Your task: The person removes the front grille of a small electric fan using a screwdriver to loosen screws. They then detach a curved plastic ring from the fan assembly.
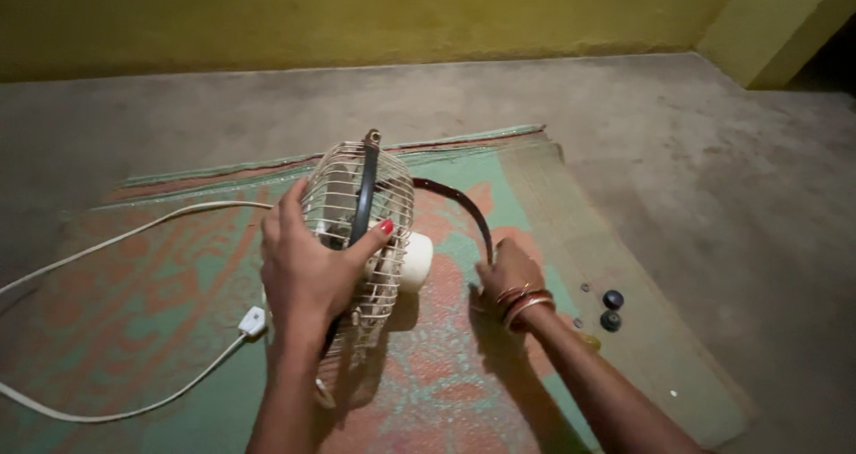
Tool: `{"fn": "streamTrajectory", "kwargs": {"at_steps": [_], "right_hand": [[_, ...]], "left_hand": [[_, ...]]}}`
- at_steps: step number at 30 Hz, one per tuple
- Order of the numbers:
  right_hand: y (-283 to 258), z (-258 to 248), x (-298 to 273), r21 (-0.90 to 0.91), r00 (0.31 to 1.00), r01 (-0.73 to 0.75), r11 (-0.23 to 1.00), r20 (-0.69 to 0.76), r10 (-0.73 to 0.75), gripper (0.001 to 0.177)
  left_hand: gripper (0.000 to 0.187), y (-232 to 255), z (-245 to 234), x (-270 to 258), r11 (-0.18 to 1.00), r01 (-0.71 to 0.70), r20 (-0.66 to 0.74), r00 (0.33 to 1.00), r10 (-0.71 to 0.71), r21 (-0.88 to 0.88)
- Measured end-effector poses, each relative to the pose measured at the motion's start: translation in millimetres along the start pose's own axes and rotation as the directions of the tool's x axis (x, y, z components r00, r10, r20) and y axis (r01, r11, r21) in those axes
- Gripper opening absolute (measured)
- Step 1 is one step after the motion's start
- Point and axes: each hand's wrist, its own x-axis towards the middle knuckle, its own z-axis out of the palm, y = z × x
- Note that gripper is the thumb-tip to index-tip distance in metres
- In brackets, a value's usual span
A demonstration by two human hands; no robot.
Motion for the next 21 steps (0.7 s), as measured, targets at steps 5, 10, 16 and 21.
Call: {"fn": "streamTrajectory", "kwargs": {"at_steps": [5, 10, 16, 21], "right_hand": [[17.9, 24.3, 45.0, -0.113, 0.985, 0.064, 0.992, -0.155, -0.082, 0.061], [19.5, 48.7, 68.9, -0.073, 0.993, 0.025, 0.997, -0.117, -0.033, 0.023], [7.0, 24.7, 68.0, 0.144, 0.974, -0.213, 0.966, 0.109, 0.198, 0.027], [8.1, 8.1, 64.6, 0.413, 0.950, -0.243, 0.878, 0.286, 0.128, 0.020]], "left_hand": [[0.117, 2.4, -2.7, 6.4, 0.998, 0.051, 0.092, 0.994, -0.054, 0.037], [0.118, -3.3, -7.1, 8.3, 1.000, -0.014, 0.138, 0.990, 0.011, 0.015], [0.118, -10.3, -6.7, 9.2, 1.000, -0.021, 0.120, 0.993, 0.021, -0.001], [0.121, -12.5, -2.3, 9.4, 1.000, -0.001, 0.128, 0.992, -0.003, 0.031]]}}
